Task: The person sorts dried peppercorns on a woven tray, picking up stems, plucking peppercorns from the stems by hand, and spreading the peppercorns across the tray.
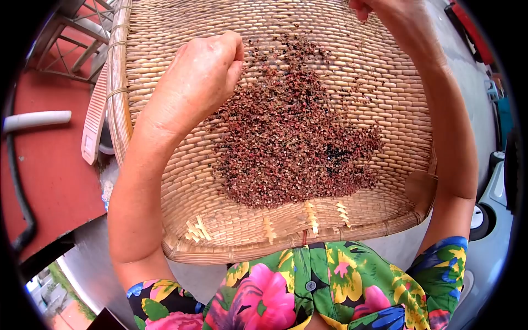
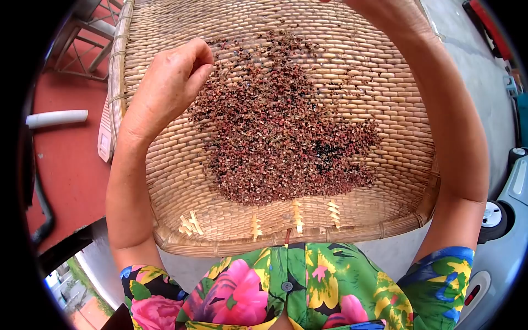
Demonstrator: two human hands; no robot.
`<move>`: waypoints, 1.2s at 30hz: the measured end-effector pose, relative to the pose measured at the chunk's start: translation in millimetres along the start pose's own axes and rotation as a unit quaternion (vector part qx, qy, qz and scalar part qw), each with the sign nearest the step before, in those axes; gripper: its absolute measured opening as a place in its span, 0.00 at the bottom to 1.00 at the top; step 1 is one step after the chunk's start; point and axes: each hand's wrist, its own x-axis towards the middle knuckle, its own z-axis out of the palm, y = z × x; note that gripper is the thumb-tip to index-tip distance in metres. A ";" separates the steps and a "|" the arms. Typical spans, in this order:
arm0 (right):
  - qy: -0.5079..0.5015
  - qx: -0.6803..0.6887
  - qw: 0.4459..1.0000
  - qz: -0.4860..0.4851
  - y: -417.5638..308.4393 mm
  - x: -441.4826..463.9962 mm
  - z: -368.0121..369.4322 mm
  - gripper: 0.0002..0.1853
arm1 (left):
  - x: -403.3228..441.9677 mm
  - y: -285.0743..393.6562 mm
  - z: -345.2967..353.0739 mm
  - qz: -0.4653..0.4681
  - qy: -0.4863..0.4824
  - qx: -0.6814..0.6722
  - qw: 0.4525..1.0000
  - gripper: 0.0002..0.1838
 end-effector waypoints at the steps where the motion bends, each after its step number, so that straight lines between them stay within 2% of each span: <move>1: 0.089 -0.027 0.996 -0.001 -0.5 13.8 -4.8 0.06 | 0.7 -1.6 -3.4 -0.010 0.011 -0.001 1.000 0.03; 2: 0.118 -0.053 0.991 -0.039 15.6 34.2 -21.0 0.07 | 1.3 -3.8 -5.4 -0.021 0.023 -0.002 1.000 0.03; 4: 0.128 -0.211 0.966 -0.074 51.5 64.4 -49.0 0.15 | 2.0 -11.1 -2.2 -0.014 0.023 0.003 1.000 0.04; 5: 0.132 -0.310 0.940 -0.045 54.4 53.9 -44.3 0.21 | 1.8 -12.8 0.3 0.003 0.031 -0.001 1.000 0.03; 7: 0.012 -0.327 0.940 0.096 52.6 45.0 -44.9 0.32 | 1.6 -16.4 6.7 0.040 0.057 -0.002 0.998 0.04; 8: -0.070 -0.155 0.980 0.107 86.5 47.3 -49.8 0.22 | 1.6 -14.5 7.2 0.041 0.057 -0.008 0.998 0.04; 10: -0.150 -0.304 0.935 0.101 72.4 -0.4 2.4 0.12 | 1.1 -8.1 2.9 0.024 0.054 -0.022 0.998 0.04; 12: -0.250 -0.343 0.904 0.047 58.1 -45.1 41.2 0.14 | 1.9 -6.4 2.0 0.034 0.050 -0.016 0.998 0.05; 14: -0.215 -0.338 0.916 -0.005 65.5 -73.4 72.7 0.15 | 1.3 -3.7 3.4 0.043 0.065 -0.011 0.997 0.07; 16: -0.259 -0.254 0.930 -0.062 67.4 -70.7 84.7 0.15 | 1.5 -5.5 8.8 0.045 0.078 -0.006 0.996 0.08; 17: -0.256 -0.154 0.954 0.028 66.7 -67.0 88.1 0.12 | 1.7 -8.3 10.9 0.059 0.095 0.020 0.994 0.08; 18: -0.234 -0.018 0.955 0.184 58.7 -57.7 87.5 0.09 | 1.2 -10.3 12.2 0.071 0.110 0.044 0.990 0.08; 20: -0.158 0.068 0.966 0.195 61.5 -42.8 78.3 0.08 | -0.3 -9.8 10.2 0.060 0.078 0.040 0.994 0.08; 22: -0.121 0.118 0.953 0.251 62.9 -34.2 63.4 0.09 | -0.7 -10.3 11.9 0.052 0.046 0.031 0.997 0.08; 23: -0.140 0.237 0.911 0.306 69.8 -29.4 55.3 0.12 | -0.9 -11.4 12.9 0.050 0.033 0.019 0.998 0.08; 24: -0.120 0.211 0.918 0.314 57.7 -30.8 53.3 0.06 | -1.2 -12.2 13.7 0.048 0.021 0.008 0.999 0.08; 26: -0.149 0.086 0.948 0.268 67.8 -38.1 51.6 0.10 | -1.2 -12.7 14.2 0.046 0.020 0.003 0.999 0.08; 30: -0.169 0.075 0.952 0.245 69.8 -50.2 55.6 0.10 | -2.4 -10.3 14.4 0.038 0.008 0.006 0.999 0.08; 36: -0.152 0.132 0.943 0.266 77.2 -55.9 54.7 0.10 | -1.3 -7.0 15.1 0.020 -0.008 -0.009 1.000 0.08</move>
